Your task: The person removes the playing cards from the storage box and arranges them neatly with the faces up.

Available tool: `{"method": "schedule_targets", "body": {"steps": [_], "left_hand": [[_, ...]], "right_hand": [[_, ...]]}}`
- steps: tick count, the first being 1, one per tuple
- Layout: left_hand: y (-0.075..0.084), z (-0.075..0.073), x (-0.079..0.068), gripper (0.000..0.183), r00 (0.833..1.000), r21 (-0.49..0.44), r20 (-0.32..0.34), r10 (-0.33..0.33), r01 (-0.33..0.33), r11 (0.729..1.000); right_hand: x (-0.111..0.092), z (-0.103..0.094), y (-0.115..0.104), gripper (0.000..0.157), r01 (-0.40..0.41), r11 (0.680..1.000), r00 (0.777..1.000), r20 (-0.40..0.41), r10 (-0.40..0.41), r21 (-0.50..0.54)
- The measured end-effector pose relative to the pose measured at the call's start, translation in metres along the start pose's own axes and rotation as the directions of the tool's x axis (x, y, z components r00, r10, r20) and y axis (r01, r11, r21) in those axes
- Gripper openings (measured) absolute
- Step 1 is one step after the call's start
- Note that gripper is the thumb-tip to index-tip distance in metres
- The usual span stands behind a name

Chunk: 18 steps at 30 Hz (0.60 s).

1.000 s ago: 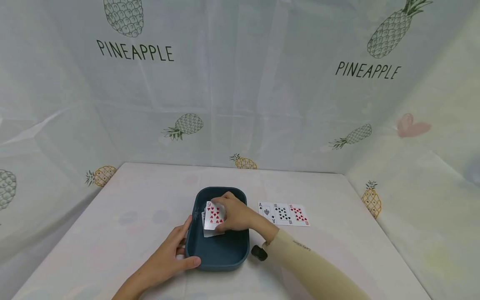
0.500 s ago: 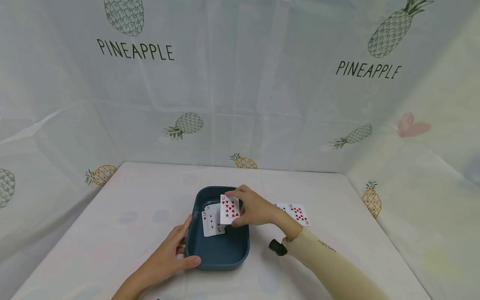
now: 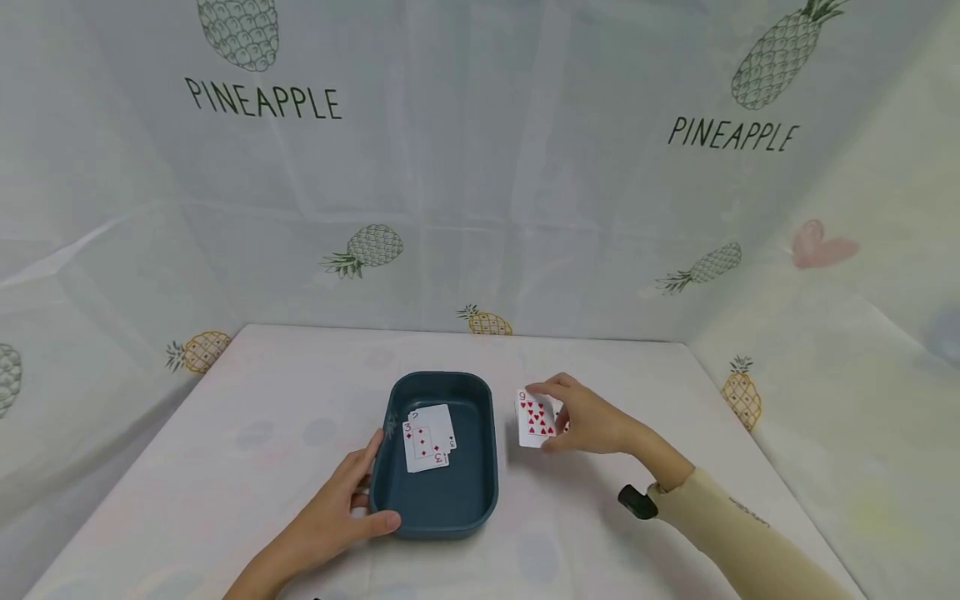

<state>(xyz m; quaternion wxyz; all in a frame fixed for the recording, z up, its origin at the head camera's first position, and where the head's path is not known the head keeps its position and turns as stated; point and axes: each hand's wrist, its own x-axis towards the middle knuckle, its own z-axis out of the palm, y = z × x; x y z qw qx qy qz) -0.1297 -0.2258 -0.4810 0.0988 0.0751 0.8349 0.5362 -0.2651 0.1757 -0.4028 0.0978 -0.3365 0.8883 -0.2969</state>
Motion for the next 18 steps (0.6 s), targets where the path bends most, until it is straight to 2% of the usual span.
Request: {"method": "schedule_targets", "body": {"steps": [4, 9, 18], "left_hand": [[-0.001, 0.000, 0.001, 0.109, 1.000, -0.001, -0.003, -0.004, 0.004, 1.000], [0.001, 0.000, 0.001, 0.110, 1.000, 0.009, -0.006, -0.003, 0.004, 1.000], [0.004, 0.001, -0.001, 0.110, 1.000, 0.026, -0.013, -0.005, 0.006, 1.000]], "right_hand": [[-0.019, -0.012, 0.026, 0.087, -0.010, 1.000, 1.000, -0.008, 0.010, 0.001], [-0.038, -0.025, 0.056, 0.088, -0.070, 0.998, 0.997, -0.043, 0.069, -0.007], [-0.062, -0.046, 0.100, 0.087, -0.154, 0.988, 0.988, -0.035, 0.153, -0.026]]}}
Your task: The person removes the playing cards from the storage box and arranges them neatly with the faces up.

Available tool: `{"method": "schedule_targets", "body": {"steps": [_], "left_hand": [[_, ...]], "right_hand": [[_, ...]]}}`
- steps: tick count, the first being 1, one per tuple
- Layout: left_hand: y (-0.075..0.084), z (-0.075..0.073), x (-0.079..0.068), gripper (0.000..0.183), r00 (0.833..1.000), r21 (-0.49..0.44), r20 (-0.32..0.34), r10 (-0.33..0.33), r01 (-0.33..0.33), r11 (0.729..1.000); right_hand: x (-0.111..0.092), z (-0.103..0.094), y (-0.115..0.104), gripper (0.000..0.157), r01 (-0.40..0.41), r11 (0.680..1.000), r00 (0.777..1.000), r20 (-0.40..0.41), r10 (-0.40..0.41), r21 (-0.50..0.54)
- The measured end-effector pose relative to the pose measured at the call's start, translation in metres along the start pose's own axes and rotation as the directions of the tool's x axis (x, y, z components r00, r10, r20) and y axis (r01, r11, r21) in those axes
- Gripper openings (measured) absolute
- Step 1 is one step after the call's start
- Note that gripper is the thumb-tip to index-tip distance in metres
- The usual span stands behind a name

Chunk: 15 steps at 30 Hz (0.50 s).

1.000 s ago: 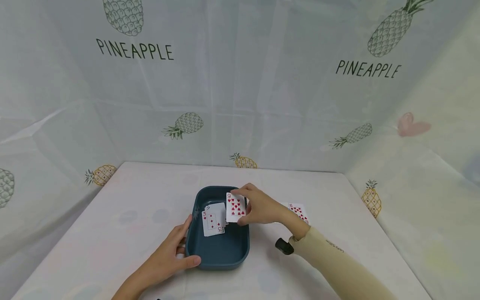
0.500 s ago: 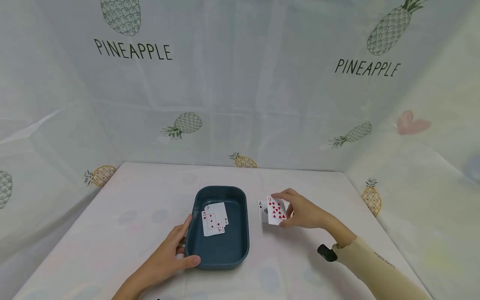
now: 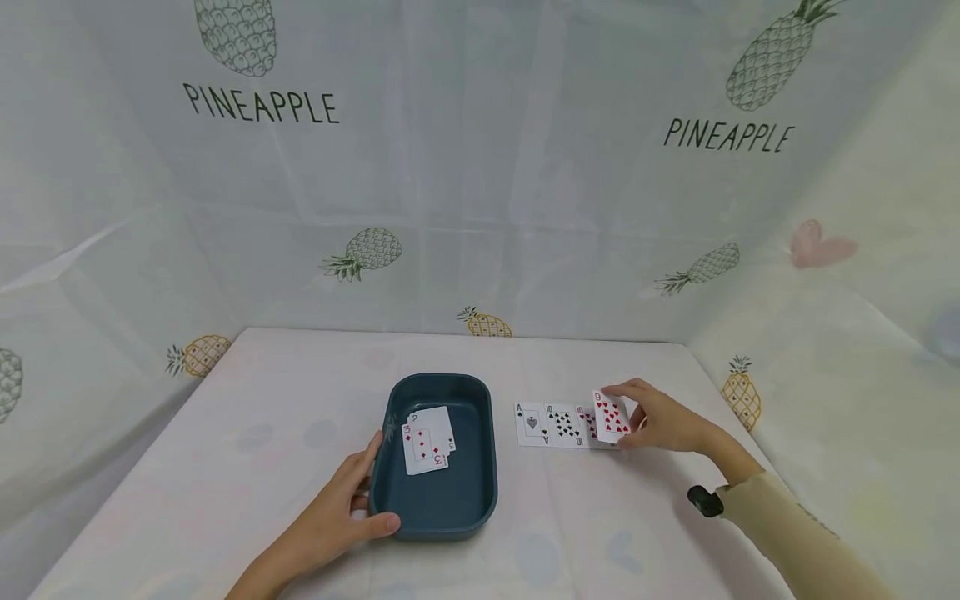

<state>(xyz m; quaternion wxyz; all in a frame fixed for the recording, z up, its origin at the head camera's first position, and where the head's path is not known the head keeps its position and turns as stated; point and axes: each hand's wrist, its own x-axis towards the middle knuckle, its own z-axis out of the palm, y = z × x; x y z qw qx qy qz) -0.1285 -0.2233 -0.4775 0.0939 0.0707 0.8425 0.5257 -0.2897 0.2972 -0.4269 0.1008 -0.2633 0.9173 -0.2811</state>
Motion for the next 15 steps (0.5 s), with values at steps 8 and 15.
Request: {"method": "schedule_targets", "body": {"steps": [8, 15], "left_hand": [[0.000, -0.001, -0.002, 0.109, 1.000, -0.021, 0.010, 0.020, -0.020, 1.000], [-0.001, 0.000, -0.002, 0.109, 1.000, -0.033, 0.014, 0.018, -0.017, 0.999]], "right_hand": [[-0.008, -0.010, 0.028, 0.085, -0.045, 0.999, 0.998, 0.044, 0.045, -0.003], [-0.009, -0.010, 0.037, 0.084, -0.086, 0.996, 0.993, 0.082, 0.086, -0.012]]}}
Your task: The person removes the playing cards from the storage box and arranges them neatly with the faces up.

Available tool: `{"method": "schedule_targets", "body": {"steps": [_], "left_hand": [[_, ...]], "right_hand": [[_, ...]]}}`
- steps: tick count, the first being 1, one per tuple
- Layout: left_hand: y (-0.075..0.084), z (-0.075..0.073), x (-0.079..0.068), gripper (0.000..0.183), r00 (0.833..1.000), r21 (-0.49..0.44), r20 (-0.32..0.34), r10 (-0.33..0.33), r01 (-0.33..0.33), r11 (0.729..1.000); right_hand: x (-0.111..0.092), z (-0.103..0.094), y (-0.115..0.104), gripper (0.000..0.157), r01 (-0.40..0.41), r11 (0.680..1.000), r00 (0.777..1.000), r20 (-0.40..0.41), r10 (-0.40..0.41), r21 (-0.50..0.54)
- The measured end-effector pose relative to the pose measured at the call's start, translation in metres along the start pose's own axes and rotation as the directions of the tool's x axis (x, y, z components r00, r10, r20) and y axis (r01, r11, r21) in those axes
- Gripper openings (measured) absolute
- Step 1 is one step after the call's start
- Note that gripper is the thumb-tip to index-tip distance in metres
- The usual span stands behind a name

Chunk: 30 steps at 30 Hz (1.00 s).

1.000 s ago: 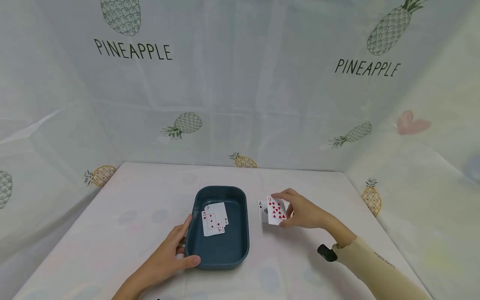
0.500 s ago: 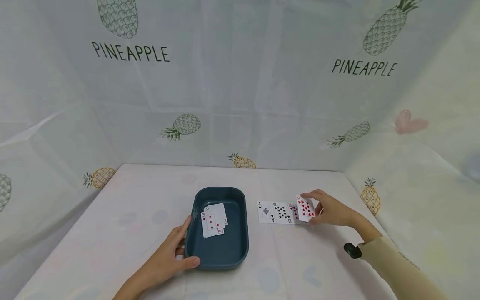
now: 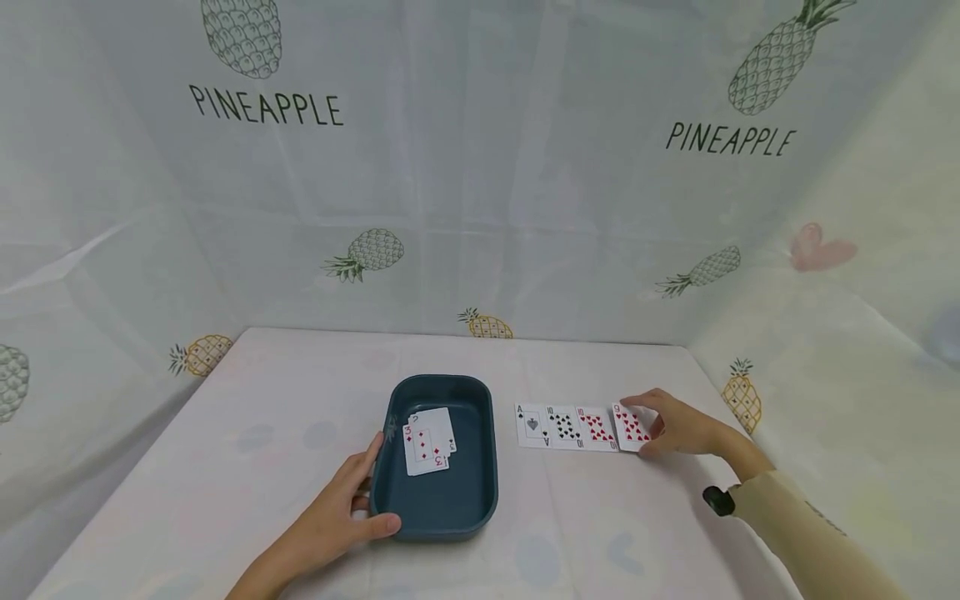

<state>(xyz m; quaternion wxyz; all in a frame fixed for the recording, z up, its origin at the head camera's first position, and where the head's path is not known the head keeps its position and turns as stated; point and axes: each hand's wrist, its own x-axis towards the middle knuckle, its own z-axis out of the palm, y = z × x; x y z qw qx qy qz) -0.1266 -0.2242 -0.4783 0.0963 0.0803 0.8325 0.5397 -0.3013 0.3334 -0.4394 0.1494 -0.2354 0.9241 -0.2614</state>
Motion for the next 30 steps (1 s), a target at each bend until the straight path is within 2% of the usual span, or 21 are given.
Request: {"method": "schedule_targets", "body": {"steps": [10, 19, 25, 30], "left_hand": [[0.000, 0.000, 0.000, 0.109, 1.000, 0.012, -0.003, 0.000, 0.000, 1.000], [-0.001, 0.001, -0.001, 0.109, 1.000, -0.009, 0.007, 0.012, -0.011, 1.000], [0.000, 0.000, 0.000, 0.108, 1.000, 0.002, 0.001, 0.008, -0.008, 1.000], [0.000, 0.001, 0.000, 0.109, 1.000, -0.001, 0.000, 0.009, -0.009, 1.000]], "right_hand": [[0.004, 0.001, 0.006, 0.082, -0.084, 0.996, 0.992, 0.094, 0.082, 0.022], [0.007, 0.000, 0.009, 0.084, -0.148, 0.988, 0.983, 0.118, 0.142, 0.045], [0.008, 0.001, 0.010, 0.084, -0.139, 0.987, 0.985, 0.117, 0.129, 0.084], [0.009, 0.001, 0.011, 0.085, -0.122, 0.990, 0.986, 0.123, 0.112, 0.075]]}}
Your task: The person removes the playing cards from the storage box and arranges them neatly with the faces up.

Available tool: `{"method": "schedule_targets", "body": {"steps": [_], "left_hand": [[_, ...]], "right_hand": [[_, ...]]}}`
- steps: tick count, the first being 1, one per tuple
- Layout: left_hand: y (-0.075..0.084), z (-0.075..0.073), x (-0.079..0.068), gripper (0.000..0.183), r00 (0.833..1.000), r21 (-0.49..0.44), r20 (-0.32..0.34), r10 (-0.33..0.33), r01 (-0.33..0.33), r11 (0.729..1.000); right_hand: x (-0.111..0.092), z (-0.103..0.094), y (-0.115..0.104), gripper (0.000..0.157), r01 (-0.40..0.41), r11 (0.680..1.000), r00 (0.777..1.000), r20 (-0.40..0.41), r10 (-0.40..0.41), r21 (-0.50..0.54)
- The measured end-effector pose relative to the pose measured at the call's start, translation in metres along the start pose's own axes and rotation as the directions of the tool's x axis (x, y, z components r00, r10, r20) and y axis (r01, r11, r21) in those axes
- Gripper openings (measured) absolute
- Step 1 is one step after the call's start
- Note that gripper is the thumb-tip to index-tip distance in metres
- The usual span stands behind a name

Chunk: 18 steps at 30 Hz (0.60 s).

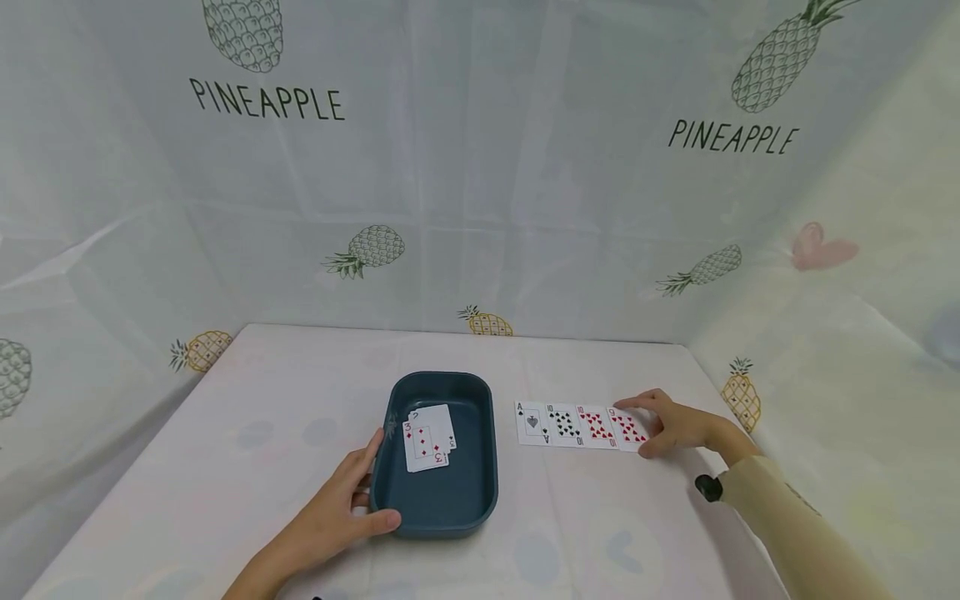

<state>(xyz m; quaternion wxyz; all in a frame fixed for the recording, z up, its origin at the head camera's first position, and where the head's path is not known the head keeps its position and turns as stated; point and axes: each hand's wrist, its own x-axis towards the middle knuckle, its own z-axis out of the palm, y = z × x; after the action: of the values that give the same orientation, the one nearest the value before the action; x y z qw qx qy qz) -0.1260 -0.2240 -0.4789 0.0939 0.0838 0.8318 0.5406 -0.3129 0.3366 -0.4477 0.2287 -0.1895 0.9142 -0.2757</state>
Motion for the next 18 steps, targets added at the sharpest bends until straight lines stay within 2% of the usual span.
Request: {"method": "schedule_targets", "body": {"steps": [18], "left_hand": [[0.0000, -0.0004, 0.0010, 0.109, 1.000, 0.007, -0.002, -0.010, 0.010, 1.000]], "right_hand": [[0.0000, 0.0003, 0.0011, 0.086, -0.018, 1.000, 1.000, 0.007, 0.018, 0.018]]}}
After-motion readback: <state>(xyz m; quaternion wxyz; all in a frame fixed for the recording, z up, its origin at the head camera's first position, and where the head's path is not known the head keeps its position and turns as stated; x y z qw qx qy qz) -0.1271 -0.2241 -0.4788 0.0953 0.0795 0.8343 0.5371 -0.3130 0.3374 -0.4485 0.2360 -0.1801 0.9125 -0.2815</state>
